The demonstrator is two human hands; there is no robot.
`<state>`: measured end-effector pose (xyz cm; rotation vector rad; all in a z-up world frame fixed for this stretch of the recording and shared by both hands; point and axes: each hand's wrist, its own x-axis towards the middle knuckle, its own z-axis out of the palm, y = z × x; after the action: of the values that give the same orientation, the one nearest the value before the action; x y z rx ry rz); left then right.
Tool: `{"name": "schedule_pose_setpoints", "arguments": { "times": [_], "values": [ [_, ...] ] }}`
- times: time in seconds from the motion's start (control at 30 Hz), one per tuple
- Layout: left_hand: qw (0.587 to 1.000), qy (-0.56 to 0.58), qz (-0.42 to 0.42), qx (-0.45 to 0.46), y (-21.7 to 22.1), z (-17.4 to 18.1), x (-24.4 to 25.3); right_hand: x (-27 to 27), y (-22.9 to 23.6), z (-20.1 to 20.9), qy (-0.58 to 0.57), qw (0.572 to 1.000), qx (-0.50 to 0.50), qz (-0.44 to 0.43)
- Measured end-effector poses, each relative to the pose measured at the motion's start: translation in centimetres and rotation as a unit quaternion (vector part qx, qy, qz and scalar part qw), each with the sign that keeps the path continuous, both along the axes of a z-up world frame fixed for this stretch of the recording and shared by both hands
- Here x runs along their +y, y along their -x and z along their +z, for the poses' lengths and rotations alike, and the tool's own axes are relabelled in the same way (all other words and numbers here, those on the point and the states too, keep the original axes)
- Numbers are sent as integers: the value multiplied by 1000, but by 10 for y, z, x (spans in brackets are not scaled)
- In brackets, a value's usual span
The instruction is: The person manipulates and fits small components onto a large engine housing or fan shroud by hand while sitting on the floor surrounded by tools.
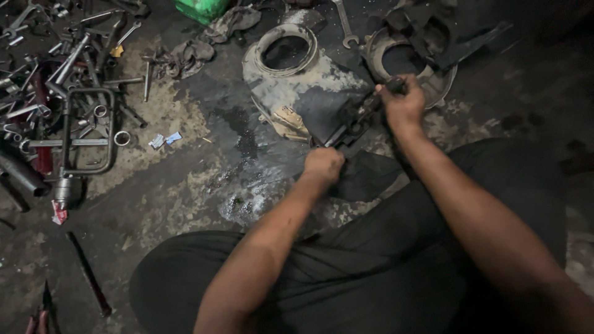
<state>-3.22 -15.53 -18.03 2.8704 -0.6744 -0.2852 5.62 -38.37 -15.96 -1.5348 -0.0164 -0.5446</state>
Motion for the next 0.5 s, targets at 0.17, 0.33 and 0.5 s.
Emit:
{"name": "schedule_pose_setpoints", "arguments": {
  "times": [0.17,0.33,0.5],
  "values": [
    [997,-38,0,-64,2,20,5,4,2,8,-8,1000,5,5],
    [994,-27,39,-103,2,66,-7,5,6,25,-67,997,47,16],
    [920,364,21,-141,4,66,8,4,10,22,-35,998,45,16]
  ]
}}
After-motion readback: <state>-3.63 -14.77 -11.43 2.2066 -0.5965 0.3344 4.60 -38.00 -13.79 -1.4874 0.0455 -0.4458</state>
